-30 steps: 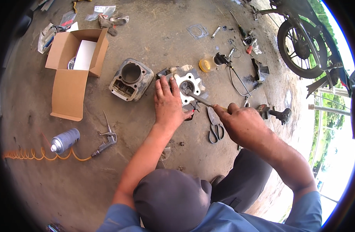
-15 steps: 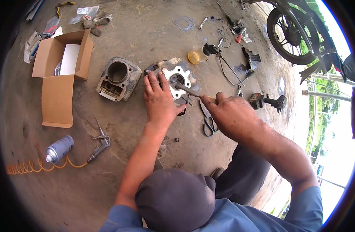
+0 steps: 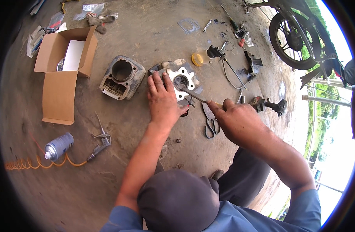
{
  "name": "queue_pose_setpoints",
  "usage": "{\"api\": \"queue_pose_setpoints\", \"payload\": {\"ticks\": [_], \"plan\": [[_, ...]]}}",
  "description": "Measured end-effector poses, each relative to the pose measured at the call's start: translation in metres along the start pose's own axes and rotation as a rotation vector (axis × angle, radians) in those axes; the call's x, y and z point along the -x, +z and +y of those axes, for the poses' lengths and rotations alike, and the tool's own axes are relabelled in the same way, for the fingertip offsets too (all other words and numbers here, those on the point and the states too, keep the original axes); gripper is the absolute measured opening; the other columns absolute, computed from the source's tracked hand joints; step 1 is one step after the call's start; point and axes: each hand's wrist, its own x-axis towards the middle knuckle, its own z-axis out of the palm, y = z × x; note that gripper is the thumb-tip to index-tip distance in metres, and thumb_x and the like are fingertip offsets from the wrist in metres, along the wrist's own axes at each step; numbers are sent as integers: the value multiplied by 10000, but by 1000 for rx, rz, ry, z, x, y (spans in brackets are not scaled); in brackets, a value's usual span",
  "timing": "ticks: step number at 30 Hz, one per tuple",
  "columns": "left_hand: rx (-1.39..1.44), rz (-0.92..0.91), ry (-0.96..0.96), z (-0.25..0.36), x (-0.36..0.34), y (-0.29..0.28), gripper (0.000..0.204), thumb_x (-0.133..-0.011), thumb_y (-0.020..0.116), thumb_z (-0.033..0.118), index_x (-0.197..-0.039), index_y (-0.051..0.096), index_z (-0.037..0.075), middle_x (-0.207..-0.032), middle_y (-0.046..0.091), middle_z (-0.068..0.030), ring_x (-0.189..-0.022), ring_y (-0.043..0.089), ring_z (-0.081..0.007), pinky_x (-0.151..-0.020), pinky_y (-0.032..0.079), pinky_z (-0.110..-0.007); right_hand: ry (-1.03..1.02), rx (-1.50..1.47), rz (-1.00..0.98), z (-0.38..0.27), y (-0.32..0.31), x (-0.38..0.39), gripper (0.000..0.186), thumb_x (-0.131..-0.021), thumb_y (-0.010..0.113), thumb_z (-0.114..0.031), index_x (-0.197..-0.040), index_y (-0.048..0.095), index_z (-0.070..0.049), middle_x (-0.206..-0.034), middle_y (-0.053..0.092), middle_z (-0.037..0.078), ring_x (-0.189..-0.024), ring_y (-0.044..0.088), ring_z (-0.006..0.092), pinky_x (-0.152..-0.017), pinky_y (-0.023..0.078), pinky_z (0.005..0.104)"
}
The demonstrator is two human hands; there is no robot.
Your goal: The person cleans a motorcycle cylinder head by spraying it with a spray can, blowing it with an air nozzle, and then scraping it with a chisel.
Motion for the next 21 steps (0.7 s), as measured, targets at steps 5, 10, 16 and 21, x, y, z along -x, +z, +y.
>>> {"api": "queue_pose_setpoints", "payload": {"ticks": [5, 10, 16, 21], "plan": [[0, -4, -3, -1, 2, -2, 1388, -623, 1054, 502, -1663, 335, -72, -1710, 292, -342, -1595, 297, -512, -1261, 380, -612, 13, 6, 15, -1, -1, -10, 510, -970, 608, -19, -1477, 601, 31, -1071, 713, 259, -887, 771, 427, -787, 627, 511], [-9, -31, 10, 5, 0, -2, 1335, -688, 1025, 519, -1657, 334, -85, -1707, 296, -332, -1592, 300, -503, -1295, 348, -589, 42, 10, -17, 2, 0, -1, 515, -982, 599, -36, -1496, 600, -1, -1080, 716, 255, -895, 770, 427, -800, 628, 516], [14, -19, 3, -3, 1, -4, 1367, -650, 1046, 494, -1660, 328, -81, -1708, 291, -352, -1594, 291, -519, -1271, 366, -613, 26, -10, 7, -2, 3, -11, 513, -989, 590, -26, -1502, 596, -5, -1062, 717, 240, -899, 773, 415, -798, 631, 501], [27, 8, 24, 1, 2, -1, 1373, -645, 1050, 485, -1664, 325, -80, -1710, 285, -357, -1596, 285, -526, -1271, 365, -611, 69, -22, -39, -5, -9, -8, 474, -990, 587, -20, -1462, 612, 8, -1087, 726, 262, -924, 773, 434, -819, 631, 511]]}}
